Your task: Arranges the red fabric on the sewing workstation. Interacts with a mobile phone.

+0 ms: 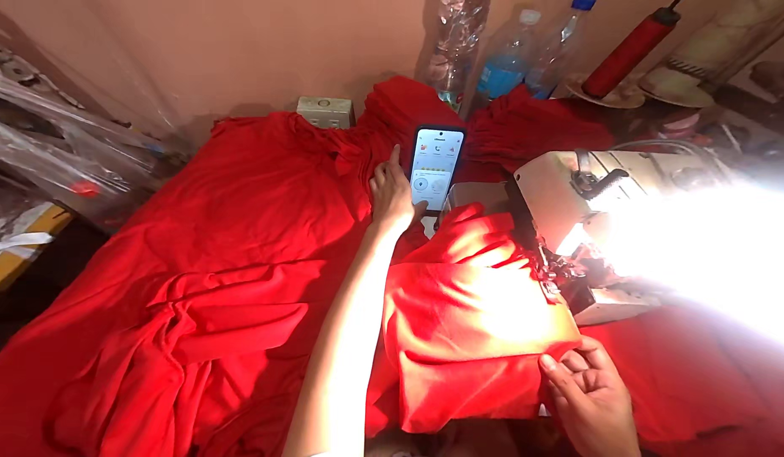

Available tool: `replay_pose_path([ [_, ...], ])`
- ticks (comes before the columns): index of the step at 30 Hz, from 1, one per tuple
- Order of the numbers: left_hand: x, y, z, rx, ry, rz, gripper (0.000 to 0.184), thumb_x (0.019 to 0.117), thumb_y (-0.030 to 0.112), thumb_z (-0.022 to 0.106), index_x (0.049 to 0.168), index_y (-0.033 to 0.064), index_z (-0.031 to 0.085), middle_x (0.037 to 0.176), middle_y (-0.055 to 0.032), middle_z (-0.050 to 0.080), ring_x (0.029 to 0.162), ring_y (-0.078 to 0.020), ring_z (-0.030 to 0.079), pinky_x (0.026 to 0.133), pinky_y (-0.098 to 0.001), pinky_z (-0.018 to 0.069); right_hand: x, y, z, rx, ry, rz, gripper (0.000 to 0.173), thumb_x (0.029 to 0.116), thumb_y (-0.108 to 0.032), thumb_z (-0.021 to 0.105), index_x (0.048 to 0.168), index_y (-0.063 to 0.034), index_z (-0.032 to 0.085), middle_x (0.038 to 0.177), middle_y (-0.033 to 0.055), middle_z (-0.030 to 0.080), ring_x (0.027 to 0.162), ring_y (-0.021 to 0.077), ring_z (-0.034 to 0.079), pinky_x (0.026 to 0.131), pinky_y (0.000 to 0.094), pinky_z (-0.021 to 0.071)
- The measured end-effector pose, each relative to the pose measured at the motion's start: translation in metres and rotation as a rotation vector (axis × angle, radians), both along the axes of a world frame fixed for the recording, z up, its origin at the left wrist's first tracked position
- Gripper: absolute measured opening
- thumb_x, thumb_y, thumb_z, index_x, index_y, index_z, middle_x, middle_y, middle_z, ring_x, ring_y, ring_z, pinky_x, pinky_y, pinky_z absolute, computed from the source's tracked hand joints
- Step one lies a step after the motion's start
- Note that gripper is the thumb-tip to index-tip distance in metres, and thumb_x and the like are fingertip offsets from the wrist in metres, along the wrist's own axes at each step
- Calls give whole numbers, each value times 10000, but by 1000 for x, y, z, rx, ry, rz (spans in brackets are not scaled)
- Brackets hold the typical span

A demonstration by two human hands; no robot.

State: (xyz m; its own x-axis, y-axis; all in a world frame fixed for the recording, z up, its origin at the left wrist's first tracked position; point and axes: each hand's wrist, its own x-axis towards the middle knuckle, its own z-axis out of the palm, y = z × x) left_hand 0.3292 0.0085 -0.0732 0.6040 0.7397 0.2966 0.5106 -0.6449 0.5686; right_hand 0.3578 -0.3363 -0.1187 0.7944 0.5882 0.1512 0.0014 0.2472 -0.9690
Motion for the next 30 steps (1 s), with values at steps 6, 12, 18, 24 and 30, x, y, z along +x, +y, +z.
replay_pose_path([
  [6, -1, -1, 3, -31, -20, 8, 1242, 669, 194, 941, 1611, 21, 151, 1419, -265, 512, 1344, -477, 428, 1081, -602, 357, 1, 0, -2, 11, -5, 3, 411, 841, 95, 641, 1115, -179, 505, 814, -146, 702, 690, -34, 660, 647, 136, 567],
  [12, -1, -1, 5, -64, -20, 5, 1272, 652, 168, 940, 1619, 40, 124, 1436, -263, 496, 1360, -485, 406, 1090, -609, 356, 0, 0, 0, 19, -5, 13, 414, 842, 105, 634, 1116, -175, 501, 859, -135, 726, 738, -25, 685, 661, 142, 576],
  [18, 0, 0, 1, -17, -22, 12, 1204, 700, 213, 921, 1610, 27, 156, 1417, -263, 514, 1356, -473, 420, 1092, -592, 357, 0, 0, -1, 22, -5, 16, 409, 844, 100, 638, 1111, -182, 506, 854, -132, 724, 735, -24, 684, 670, 144, 579],
  [24, -2, 0, 2, -82, -124, 8, 1075, 732, 261, 888, 1563, 3, 257, 1326, -266, 567, 1280, -486, 475, 1054, -612, 387, 0, 1, 0, 36, -3, 14, 411, 841, 106, 635, 1113, -177, 511, 857, -126, 727, 738, -18, 688, 673, 149, 582],
  [30, -3, 0, 3, -89, -129, -3, 1031, 739, 235, 879, 1548, 2, 285, 1334, -273, 552, 1279, -489, 467, 1044, -609, 388, 0, 0, -1, 39, 2, 16, 409, 848, 101, 635, 1118, -177, 504, 859, -125, 727, 734, -23, 684, 668, 144, 577],
])
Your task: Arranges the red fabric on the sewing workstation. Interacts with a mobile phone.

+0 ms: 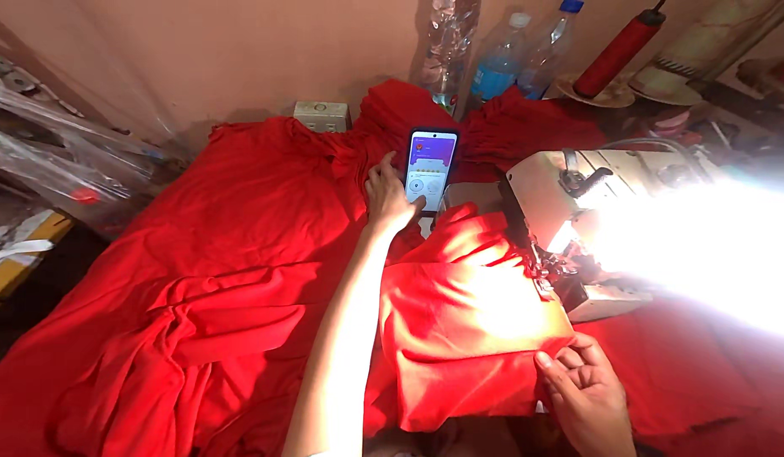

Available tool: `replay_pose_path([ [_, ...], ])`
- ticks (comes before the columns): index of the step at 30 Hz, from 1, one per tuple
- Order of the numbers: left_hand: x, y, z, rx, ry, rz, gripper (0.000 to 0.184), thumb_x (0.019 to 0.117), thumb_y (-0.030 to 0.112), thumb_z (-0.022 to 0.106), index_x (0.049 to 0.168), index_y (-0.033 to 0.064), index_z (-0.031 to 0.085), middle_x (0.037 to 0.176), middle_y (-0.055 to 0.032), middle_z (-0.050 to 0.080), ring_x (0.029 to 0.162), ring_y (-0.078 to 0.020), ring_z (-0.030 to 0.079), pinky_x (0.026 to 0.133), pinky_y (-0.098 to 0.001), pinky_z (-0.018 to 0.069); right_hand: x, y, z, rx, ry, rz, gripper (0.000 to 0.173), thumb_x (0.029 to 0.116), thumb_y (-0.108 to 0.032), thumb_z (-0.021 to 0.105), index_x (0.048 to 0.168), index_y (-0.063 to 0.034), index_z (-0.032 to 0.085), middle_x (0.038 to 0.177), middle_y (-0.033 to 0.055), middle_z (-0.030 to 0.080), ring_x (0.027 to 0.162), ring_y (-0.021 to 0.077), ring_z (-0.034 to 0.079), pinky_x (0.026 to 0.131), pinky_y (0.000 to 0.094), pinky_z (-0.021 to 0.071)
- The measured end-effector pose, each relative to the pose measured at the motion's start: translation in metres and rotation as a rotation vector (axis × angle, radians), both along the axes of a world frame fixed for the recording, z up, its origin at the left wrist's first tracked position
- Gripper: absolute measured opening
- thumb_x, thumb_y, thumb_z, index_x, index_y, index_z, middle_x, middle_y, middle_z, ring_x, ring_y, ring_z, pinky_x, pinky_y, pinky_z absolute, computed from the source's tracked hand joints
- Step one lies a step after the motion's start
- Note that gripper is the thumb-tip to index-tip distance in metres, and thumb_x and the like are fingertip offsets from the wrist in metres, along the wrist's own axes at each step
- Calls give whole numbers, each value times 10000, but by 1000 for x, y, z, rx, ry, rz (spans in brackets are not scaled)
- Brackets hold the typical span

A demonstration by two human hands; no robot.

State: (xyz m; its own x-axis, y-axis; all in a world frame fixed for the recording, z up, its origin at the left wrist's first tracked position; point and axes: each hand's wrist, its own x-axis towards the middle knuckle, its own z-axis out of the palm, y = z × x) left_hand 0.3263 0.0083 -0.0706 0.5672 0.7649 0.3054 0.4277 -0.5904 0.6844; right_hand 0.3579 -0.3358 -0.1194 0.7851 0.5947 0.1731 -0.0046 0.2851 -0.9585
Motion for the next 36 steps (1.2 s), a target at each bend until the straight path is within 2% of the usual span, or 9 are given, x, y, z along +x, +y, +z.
replay_pose_path([
  [13, 0, -1, 2, 9, 25, -9, 1021, 735, 222, 888, 1544, 10, 301, 1342, -280, 544, 1282, -499, 462, 1045, -618, 385, 0, 0, -2, -1, -9, -11, 399, 845, 81, 649, 1114, -177, 506, 862, -128, 723, 718, -31, 673, 641, 130, 563],
  [18, 3, 2, -11, 150, -160, -1, 774, 843, 285, 766, 1448, -52, 421, 1233, -246, 634, 1196, -467, 545, 983, -622, 412, 1, 0, -3, 6, -17, -7, 393, 849, 70, 657, 1114, -182, 513, 848, -131, 717, 714, -33, 669, 651, 127, 562],
  [23, 4, 4, -5, 63, -191, 11, 473, 959, 315, 657, 1295, -14, 601, 1153, -191, 671, 1187, -411, 547, 1006, -612, 368, 0, 0, -3, 15, -16, -7, 393, 845, 67, 665, 1113, -181, 520, 845, -125, 720, 708, -26, 674, 646, 134, 569],
  [26, 6, 5, -3, 54, -206, 32, 335, 999, 286, 635, 1166, -2, 678, 1071, -171, 691, 1158, -401, 555, 995, -601, 361, 0, 1, -3, 16, -22, -14, 387, 847, 64, 661, 1112, -181, 520, 834, -130, 713, 687, -31, 663, 631, 129, 560],
  [28, 5, 5, -2, 54, -189, 31, 285, 986, 231, 652, 1146, -2, 690, 1078, -177, 689, 1170, -407, 546, 996, -601, 358, 1, 1, -3, 12, -29, -17, 386, 846, 57, 666, 1112, -181, 519, 839, -133, 714, 690, -33, 663, 635, 129, 561],
  [30, 3, 4, 1, 21, -138, 23, 319, 900, 151, 709, 1184, 10, 675, 1149, -182, 671, 1212, -417, 519, 1015, -605, 357, 1, 1, -3, 6, -28, -21, 389, 840, 56, 667, 1111, -180, 517, 828, -136, 708, 677, -36, 655, 622, 124, 555],
  [32, 1, 3, 6, -13, -46, 2, 528, 790, 93, 788, 1281, 12, 614, 1271, -210, 613, 1280, -444, 462, 1035, -628, 341, 0, 1, -3, 12, -18, -22, 390, 838, 62, 663, 1114, -175, 521, 831, -129, 711, 682, -30, 661, 627, 130, 561],
  [34, 1, 3, 5, 19, -2, -10, 709, 743, 152, 832, 1369, -2, 536, 1367, -251, 537, 1331, -466, 421, 1046, -644, 338, 0, 2, -2, 13, -14, -26, 387, 837, 63, 662, 1109, -174, 522, 841, -126, 721, 702, -27, 675, 637, 135, 569],
  [36, 2, 2, -1, 83, -88, 5, 724, 766, 228, 784, 1384, -32, 512, 1354, -270, 546, 1303, -466, 461, 1022, -650, 360, -1, 2, -2, 11, -18, -35, 384, 836, 60, 669, 1105, -170, 522, 843, -125, 723, 701, -27, 676, 634, 136, 569],
])
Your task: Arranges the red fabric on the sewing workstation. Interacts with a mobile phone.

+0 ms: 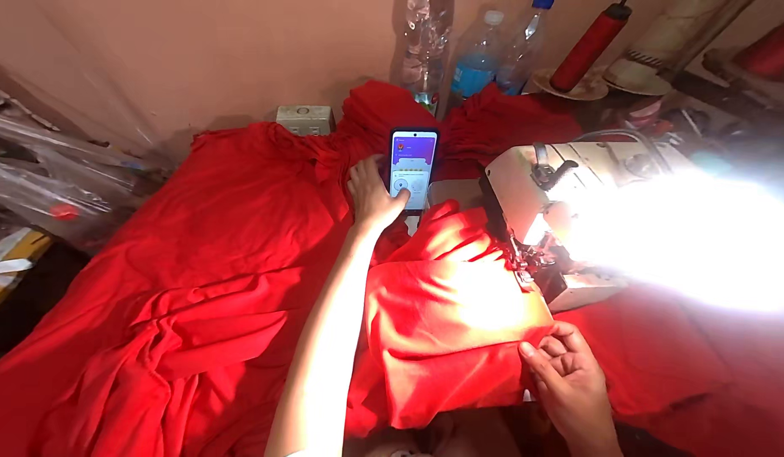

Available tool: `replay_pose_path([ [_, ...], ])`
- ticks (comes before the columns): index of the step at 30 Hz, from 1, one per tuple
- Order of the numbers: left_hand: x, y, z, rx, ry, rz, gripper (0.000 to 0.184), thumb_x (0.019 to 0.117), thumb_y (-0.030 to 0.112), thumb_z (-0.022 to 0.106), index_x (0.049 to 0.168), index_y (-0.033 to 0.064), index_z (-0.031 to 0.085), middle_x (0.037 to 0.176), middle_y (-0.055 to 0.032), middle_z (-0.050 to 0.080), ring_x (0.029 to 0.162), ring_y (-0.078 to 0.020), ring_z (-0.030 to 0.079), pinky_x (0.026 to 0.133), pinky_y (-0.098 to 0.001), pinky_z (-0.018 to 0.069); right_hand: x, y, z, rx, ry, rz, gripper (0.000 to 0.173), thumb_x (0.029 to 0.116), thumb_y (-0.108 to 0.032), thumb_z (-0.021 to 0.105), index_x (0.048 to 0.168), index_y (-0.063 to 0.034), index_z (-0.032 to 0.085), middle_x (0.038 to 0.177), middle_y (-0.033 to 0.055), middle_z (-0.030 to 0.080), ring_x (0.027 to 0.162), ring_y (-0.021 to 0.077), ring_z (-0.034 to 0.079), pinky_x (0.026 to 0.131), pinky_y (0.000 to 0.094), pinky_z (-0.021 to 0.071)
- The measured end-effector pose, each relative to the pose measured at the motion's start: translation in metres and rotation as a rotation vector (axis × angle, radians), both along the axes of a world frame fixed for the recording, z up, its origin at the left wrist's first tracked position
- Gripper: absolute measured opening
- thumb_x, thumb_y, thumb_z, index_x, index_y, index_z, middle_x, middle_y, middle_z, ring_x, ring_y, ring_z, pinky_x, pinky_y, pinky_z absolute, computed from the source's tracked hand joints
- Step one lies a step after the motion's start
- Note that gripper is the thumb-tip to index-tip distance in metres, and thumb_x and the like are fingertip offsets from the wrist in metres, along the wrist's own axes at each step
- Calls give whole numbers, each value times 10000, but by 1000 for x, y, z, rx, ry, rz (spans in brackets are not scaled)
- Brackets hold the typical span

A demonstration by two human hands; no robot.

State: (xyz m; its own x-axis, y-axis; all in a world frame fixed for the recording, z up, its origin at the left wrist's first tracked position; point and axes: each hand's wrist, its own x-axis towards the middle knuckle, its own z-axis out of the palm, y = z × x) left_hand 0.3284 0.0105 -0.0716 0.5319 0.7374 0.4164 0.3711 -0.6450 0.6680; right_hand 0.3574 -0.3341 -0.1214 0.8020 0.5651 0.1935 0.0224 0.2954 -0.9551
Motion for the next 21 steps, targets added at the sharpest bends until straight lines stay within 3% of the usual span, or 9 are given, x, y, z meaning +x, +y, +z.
replay_pose_path([
  [4, 6, 0, 14, 76, -200, 25, 614, 892, 272, 702, 1368, -70, 518, 1311, -293, 568, 1251, -458, 514, 1025, -623, 400, 1, 0, -1, 0, -13, 4, 400, 821, 70, 671, 1106, -175, 532, 820, -140, 704, 671, -37, 653, 616, 126, 556],
  [8, 26, 6, 36, 189, -248, -1, 582, 882, 286, 728, 1335, -49, 580, 1283, -281, 596, 1217, -467, 531, 978, -627, 415, 0, -1, -1, 14, -13, 10, 397, 828, 68, 677, 1106, -176, 532, 819, -136, 705, 687, -35, 663, 630, 132, 566],
  [11, 34, 1, 59, 65, -101, 13, 533, 877, 340, 776, 1269, 2, 649, 1317, -241, 594, 1287, -454, 478, 1020, -637, 361, 0, 0, -1, 25, -15, 13, 409, 820, 77, 670, 1107, -176, 524, 808, -142, 701, 681, -40, 658, 623, 126, 559],
  [16, 43, -3, 61, 46, -61, 65, 562, 821, 389, 833, 1208, 13, 672, 1266, -223, 618, 1269, -444, 482, 1016, -632, 350, 0, -1, -2, 42, 1, 30, 400, 834, 72, 676, 1114, -171, 526, 826, -126, 712, 706, -28, 674, 653, 138, 572],
  [19, 43, -3, 59, 31, -102, 62, 515, 868, 368, 789, 1214, 7, 669, 1262, -230, 612, 1261, -448, 482, 1001, -636, 355, 1, -2, -4, 56, -3, 38, 399, 833, 61, 684, 1119, -172, 533, 834, -123, 712, 711, -23, 676, 659, 143, 576],
  [21, 41, 1, 54, 23, -172, 34, 451, 946, 310, 687, 1260, -10, 643, 1276, -240, 612, 1269, -454, 483, 1000, -647, 356, 1, -1, -4, 62, -1, 44, 391, 839, 55, 685, 1120, -169, 532, 842, -116, 715, 716, -19, 679, 662, 144, 576],
])
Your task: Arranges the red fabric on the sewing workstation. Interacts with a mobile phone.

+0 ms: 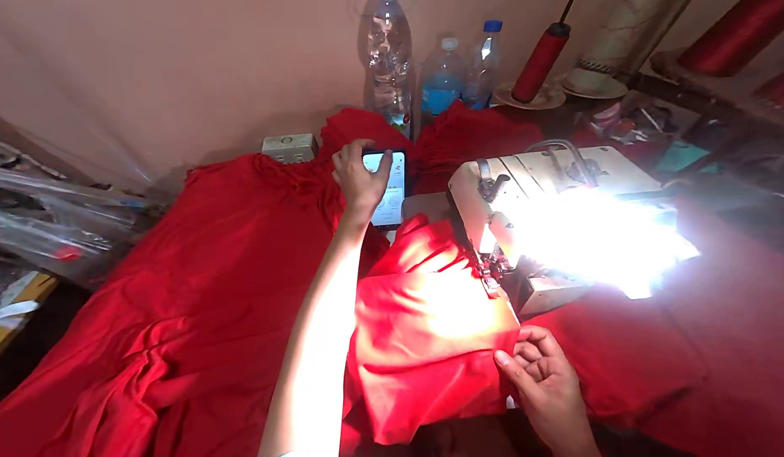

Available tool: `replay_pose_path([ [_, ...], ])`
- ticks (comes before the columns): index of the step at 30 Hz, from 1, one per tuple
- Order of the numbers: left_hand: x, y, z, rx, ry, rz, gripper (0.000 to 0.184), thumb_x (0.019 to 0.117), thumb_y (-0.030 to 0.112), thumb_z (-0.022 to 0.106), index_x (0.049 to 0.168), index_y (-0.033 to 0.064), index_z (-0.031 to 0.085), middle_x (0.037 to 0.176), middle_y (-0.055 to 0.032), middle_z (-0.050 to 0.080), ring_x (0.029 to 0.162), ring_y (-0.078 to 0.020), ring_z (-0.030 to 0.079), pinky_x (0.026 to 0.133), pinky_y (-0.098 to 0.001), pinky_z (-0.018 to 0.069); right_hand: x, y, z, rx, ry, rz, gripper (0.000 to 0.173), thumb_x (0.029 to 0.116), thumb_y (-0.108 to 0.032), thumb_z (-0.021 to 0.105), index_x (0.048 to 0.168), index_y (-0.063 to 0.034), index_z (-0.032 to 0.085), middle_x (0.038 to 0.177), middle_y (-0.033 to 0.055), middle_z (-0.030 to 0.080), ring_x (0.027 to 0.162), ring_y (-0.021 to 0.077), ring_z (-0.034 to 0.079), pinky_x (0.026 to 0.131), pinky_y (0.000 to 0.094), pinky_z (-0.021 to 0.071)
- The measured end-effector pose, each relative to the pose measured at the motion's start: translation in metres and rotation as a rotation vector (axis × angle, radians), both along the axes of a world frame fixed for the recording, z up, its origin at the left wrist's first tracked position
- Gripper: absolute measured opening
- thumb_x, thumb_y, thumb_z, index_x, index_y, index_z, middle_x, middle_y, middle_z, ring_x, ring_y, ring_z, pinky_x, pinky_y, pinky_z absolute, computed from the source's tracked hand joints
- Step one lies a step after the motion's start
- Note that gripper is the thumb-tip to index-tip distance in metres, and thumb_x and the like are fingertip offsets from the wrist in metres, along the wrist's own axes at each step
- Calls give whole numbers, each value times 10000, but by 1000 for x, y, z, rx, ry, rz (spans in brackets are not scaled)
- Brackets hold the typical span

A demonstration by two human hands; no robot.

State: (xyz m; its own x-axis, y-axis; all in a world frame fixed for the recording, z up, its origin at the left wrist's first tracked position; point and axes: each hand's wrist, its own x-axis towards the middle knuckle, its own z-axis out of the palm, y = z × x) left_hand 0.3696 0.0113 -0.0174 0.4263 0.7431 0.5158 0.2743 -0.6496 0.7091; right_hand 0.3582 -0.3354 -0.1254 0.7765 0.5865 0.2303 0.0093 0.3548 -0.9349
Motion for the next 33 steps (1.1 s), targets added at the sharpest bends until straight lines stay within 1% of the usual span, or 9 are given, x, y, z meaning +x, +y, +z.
replay_pose_path([
  [3, -9, 11, -19, -41, -177, -94, 440, 967, 183, 582, 1324, -73, 545, 1248, -267, 611, 1199, -397, 548, 1006, -545, 435, 0, 0, 1, 18, 5, 10, 385, 844, 59, 685, 1122, -163, 536, 848, -103, 722, 729, -15, 686, 671, 147, 580],
  [6, -29, 18, -40, -115, -192, -212, 553, 902, 120, 642, 1358, -112, 433, 1226, -272, 593, 1118, -313, 607, 941, -435, 518, 0, 1, 1, 12, 6, 0, 393, 832, 73, 680, 1115, -159, 538, 841, -103, 724, 722, -14, 685, 667, 147, 580],
  [10, -48, 20, -52, -212, -25, -230, 698, 815, 82, 786, 1384, -102, 426, 1239, -270, 594, 1109, -331, 608, 929, -460, 516, 0, 1, 1, -1, -15, -3, 398, 829, 55, 692, 1115, -175, 537, 846, -121, 719, 726, -22, 681, 671, 141, 577],
  [16, -43, 15, -47, -157, 225, -168, 630, 829, 127, 830, 1336, -77, 515, 1219, -281, 607, 1178, -425, 566, 1002, -556, 460, 1, 1, 0, -11, -50, -13, 387, 843, 33, 696, 1116, -189, 535, 848, -133, 721, 732, -31, 680, 665, 133, 572],
  [22, -43, 8, -36, -93, 660, -104, 1031, 649, 240, 970, 1471, -21, 406, 1387, -312, 500, 1289, -482, 492, 1068, -607, 408, 0, 1, 3, -72, -42, -29, 388, 841, 59, 661, 1114, -176, 517, 850, -137, 717, 709, -34, 671, 644, 128, 566],
  [25, -47, 16, -44, -143, 456, -186, 836, 800, 323, 871, 1418, -60, 457, 1309, -311, 560, 1254, -482, 520, 1068, -631, 390, -1, 0, 5, -82, -33, -26, 392, 844, 66, 655, 1115, -180, 514, 859, -135, 724, 712, -36, 674, 634, 127, 563],
  [28, -48, 24, -51, -193, 224, -301, 424, 1067, 251, 505, 1332, -80, 530, 1159, -272, 650, 1133, -408, 619, 1012, -588, 445, 0, 0, 4, -73, -36, -23, 393, 845, 55, 662, 1114, -192, 520, 851, -138, 723, 700, -40, 669, 620, 124, 556],
  [30, -49, 23, -46, -233, 207, -313, 376, 1115, 176, 365, 1317, -80, 553, 1183, -282, 654, 1137, -392, 638, 1007, -561, 464, 0, 0, 3, -62, -36, -20, 382, 847, 46, 662, 1112, -190, 521, 851, -132, 723, 704, -35, 671, 623, 125, 556],
  [33, -49, 20, -43, -244, 238, -304, 330, 1105, 107, 379, 1320, -83, 541, 1203, -297, 640, 1155, -415, 630, 1014, -574, 463, -2, -1, 3, -41, -85, -52, 353, 869, -54, 717, 1124, -206, 527, 923, -150, 734, 791, -39, 690, 692, 133, 573],
])
